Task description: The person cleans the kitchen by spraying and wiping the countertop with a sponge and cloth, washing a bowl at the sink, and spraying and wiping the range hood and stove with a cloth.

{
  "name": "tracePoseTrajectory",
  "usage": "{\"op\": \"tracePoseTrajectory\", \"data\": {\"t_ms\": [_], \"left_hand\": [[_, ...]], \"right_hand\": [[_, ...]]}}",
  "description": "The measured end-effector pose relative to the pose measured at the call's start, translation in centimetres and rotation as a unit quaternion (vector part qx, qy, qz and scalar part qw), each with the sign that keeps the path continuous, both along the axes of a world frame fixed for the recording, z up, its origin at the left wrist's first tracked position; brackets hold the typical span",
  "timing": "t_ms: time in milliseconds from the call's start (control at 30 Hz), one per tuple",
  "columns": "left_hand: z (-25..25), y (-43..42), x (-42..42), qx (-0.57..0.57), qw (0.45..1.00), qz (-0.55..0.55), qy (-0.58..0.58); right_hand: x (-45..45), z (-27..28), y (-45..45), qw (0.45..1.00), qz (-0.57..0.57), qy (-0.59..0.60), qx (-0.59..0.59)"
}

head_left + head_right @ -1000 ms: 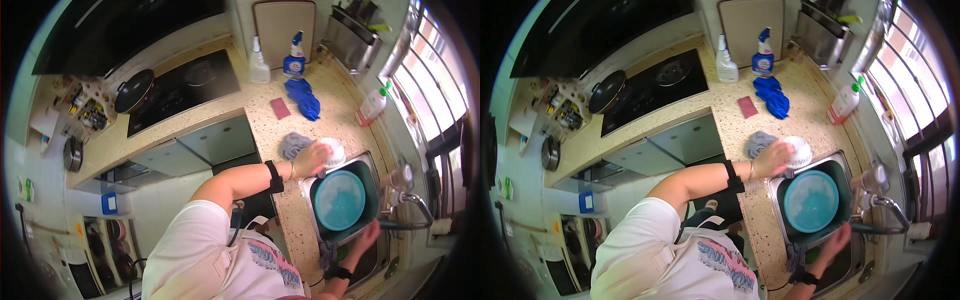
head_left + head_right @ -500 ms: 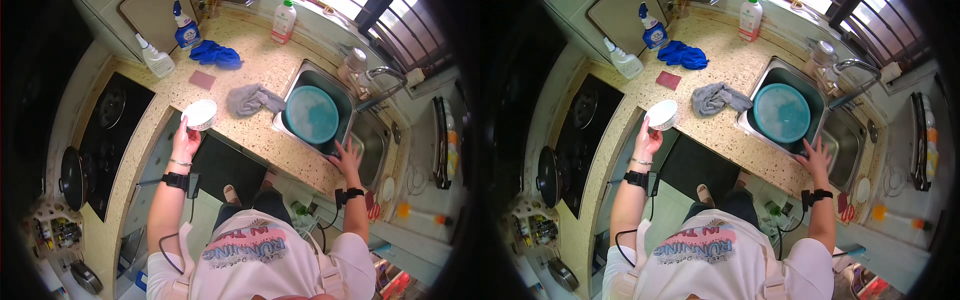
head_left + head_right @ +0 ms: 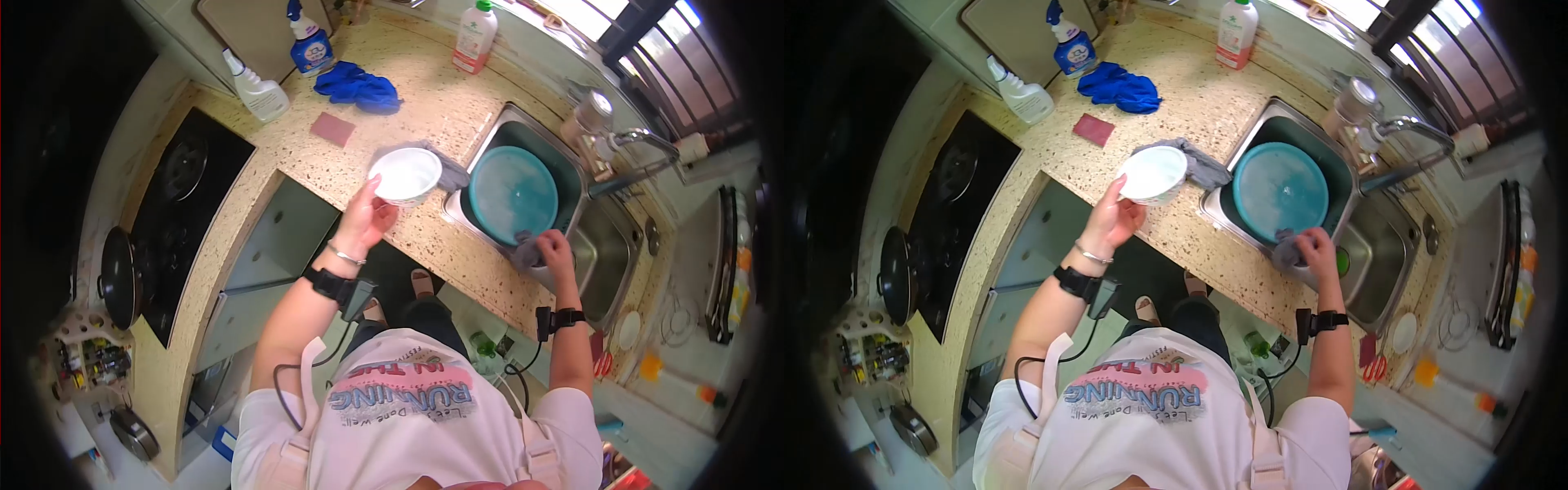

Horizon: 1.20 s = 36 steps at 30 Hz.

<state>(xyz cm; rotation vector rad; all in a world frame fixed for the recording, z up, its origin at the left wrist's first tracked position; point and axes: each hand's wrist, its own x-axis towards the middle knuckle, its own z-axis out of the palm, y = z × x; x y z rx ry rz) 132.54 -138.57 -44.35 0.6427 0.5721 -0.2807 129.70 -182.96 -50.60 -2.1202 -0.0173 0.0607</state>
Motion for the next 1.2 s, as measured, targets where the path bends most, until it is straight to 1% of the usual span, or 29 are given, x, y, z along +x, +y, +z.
{"op": "tracePoseTrajectory", "data": {"t_ms": [33, 67, 133, 167, 200, 233, 267, 300, 333, 367, 400, 433, 467, 533, 600, 633, 700, 733, 800, 833, 867, 900, 933, 967, 1000, 1067, 1133, 1167, 1200], "left_hand": [[0.4, -1.3, 0.4, 0.001, 1.000, 0.015, 0.004], [0.9, -2.5, 0.8, 0.002, 0.999, 0.033, 0.009], [-0.7, -3.4, 1.3, -0.003, 0.999, 0.004, -0.034], [-0.5, -3.9, 1.3, 0.013, 0.999, -0.004, -0.052], [-0.2, -4.4, 1.0, 0.033, 0.997, -0.007, -0.068], [-0.1, -4.8, 0.7, 0.075, 0.997, 0.003, -0.036], [-0.1, -5.5, 0.7, 0.115, 0.993, 0.013, -0.001], [0.3, -6.2, 0.7, 0.130, 0.991, 0.021, 0.019], [0.7, -6.6, 0.7, 0.144, 0.989, 0.025, 0.038], [1.0, -6.5, 0.5, 0.144, 0.989, 0.018, 0.028], [1.2, -6.4, -0.1, 0.143, 0.989, 0.008, 0.019], [1.3, -6.3, -0.7, 0.136, 0.990, 0.013, 0.020], [1.4, -6.3, -1.0, 0.127, 0.992, 0.016, 0.017], [1.5, -6.2, -1.8, 0.118, 0.992, 0.034, 0.018], [0.8, -6.1, -2.4, 0.119, 0.992, 0.037, -0.007], [1.0, -6.2, -2.7, 0.123, 0.992, 0.040, 0.012], [0.7, -6.0, -2.7, 0.118, 0.992, 0.027, 0.025], [1.1, -6.3, -2.6, 0.103, 0.993, 0.052, 0.027], [1.4, -6.5, -2.6, 0.100, 0.993, 0.047, 0.039], [1.8, -7.0, -2.4, 0.093, 0.992, 0.064, 0.048], [1.2, -7.1, -2.2, 0.083, 0.994, 0.053, 0.044], [1.2, -7.0, -2.0, 0.100, 0.994, 0.043, 0.019], [2.5, -6.5, -2.0, 0.094, 0.995, 0.023, 0.012], [3.4, -6.4, -1.8, 0.108, 0.994, 0.025, 0.016], [3.7, -6.4, -1.9, 0.125, 0.992, 0.031, 0.019], [3.6, -6.2, -2.1, 0.133, 0.991, 0.030, 0.013], [3.8, -6.2, -1.8, 0.159, 0.987, 0.031, 0.012], [3.8, -6.5, -1.9, 0.178, 0.983, 0.033, 0.018], [3.7, -6.7, -2.1, 0.197, 0.979, 0.036, 0.025]], "right_hand": [[1.0, 2.1, 2.5, 0.991, 0.089, -0.019, -0.093], [2.1, 3.0, 4.0, 0.966, 0.179, -0.041, -0.184], [4.1, -1.4, 4.5, 0.940, 0.280, -0.006, -0.193], [4.1, -2.8, 5.4, 0.966, 0.244, 0.021, -0.081], [4.6, -4.5, 5.7, 0.963, 0.260, 0.026, -0.068], [4.9, -4.9, 6.0, 0.956, 0.273, 0.071, -0.076], [4.7, -4.8, 6.3, 0.957, 0.256, 0.122, -0.054], [4.8, -5.8, 5.8, 0.947, 0.291, 0.109, -0.083], [4.6, -5.9, 5.3, 0.934, 0.331, 0.068, -0.114], [4.3, -5.5, 5.2, 0.932, 0.337, 0.075, -0.108], [4.2, -5.6, 5.1, 0.941, 0.307, 0.124, -0.074], [4.4, -7.4, 4.6, 0.950, 0.276, 0.142, -0.043], [4.7, -7.7, 4.9, 0.954, 0.260, 0.147, -0.023], [5.5, -8.5, 5.9, 0.959, 0.246, 0.136, -0.025], [6.4, -9.4, 6.2, 0.950, 0.274, 0.142, -0.034], [6.6, -9.5, 6.0, 0.949, 0.276, 0.148, -0.043], [6.8, -10.0, 6.3, 0.958, 0.263, 0.115, -0.014], [7.0, -11.4, 6.0, 0.961, 0.249, 0.120, 0.000], [7.3, -13.9, 5.8, 0.968, 0.207, 0.134, 0.047], [7.9, -14.5, 5.3, 0.953, 0.218, 0.208, 0.036], [8.4, -16.4, 4.2, 0.946, 0.244, 0.211, 0.024], [8.0, -14.6, 5.2, 0.961, 0.230, 0.154, 0.022], [8.0, -13.5, 5.6, 0.966, 0.228, 0.124, 0.007], [8.8, -13.5, 5.5, 0.965, 0.220, 0.139, -0.012], [9.4, -12.2, 5.8, 0.969, 0.193, 0.149, -0.050], [10.8, -6.9, 6.9, 0.969, 0.141, 0.161, -0.121], [11.2, -4.4, 6.8, 0.947, 0.227, 0.040, -0.223], [11.3, -3.9, 6.7, 0.923, 0.269, -0.020, -0.274], [11.2, -4.1, 6.8, 0.923, 0.294, -0.055, -0.242]]}}
